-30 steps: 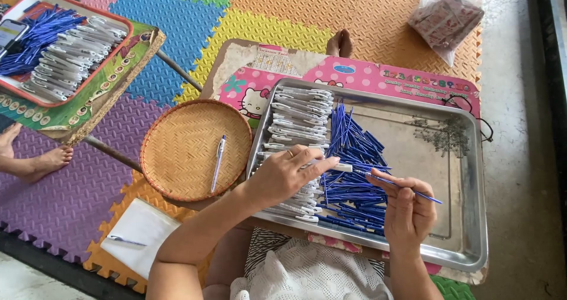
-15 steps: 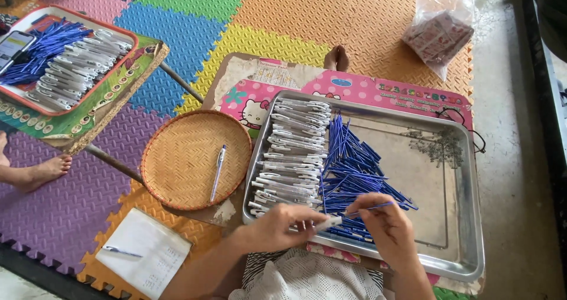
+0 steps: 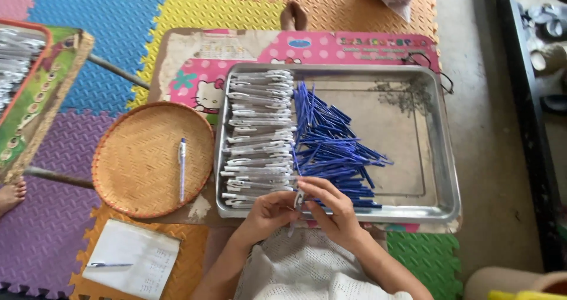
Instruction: The person assembles blue pens by inserting blue ink cartridges into white pen barrels. They pick up a barrel and a cartridge from a metal tray, insert the cartridge into the barrel, and place the completed pen into a woven basket.
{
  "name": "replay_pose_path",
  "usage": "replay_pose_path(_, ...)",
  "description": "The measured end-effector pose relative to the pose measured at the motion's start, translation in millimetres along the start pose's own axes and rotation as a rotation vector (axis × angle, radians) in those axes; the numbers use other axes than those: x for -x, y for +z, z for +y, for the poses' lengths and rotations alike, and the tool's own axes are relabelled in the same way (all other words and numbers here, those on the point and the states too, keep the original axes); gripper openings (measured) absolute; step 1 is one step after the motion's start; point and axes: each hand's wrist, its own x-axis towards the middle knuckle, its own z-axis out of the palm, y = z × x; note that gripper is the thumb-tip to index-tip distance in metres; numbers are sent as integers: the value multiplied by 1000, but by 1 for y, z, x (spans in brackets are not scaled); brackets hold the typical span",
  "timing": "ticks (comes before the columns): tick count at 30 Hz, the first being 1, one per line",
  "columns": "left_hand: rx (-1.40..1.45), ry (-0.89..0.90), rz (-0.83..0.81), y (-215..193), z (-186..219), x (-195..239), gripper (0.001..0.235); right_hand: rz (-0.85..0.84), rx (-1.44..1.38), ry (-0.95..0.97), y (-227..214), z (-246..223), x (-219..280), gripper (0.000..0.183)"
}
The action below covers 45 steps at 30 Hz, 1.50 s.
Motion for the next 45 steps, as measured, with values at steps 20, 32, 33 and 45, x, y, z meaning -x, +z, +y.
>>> replay_pose_path(20, -36, 58, 128, -5, -26, 2, 45, -576, 704, 732, -192, 44, 61, 19)
replay_pose_path(32, -72, 63, 114, -4, -22, 0, 45, -288, 554, 598, -172, 65, 41, 22)
replay_pose_path(33, -65, 54, 117, -2, -20, 1, 45, -279, 633, 559, -168, 66, 40, 22)
replay_pose_path(45, -58, 30, 120, 1, -12, 0, 45, -446, 700, 775, -141, 59, 10, 50)
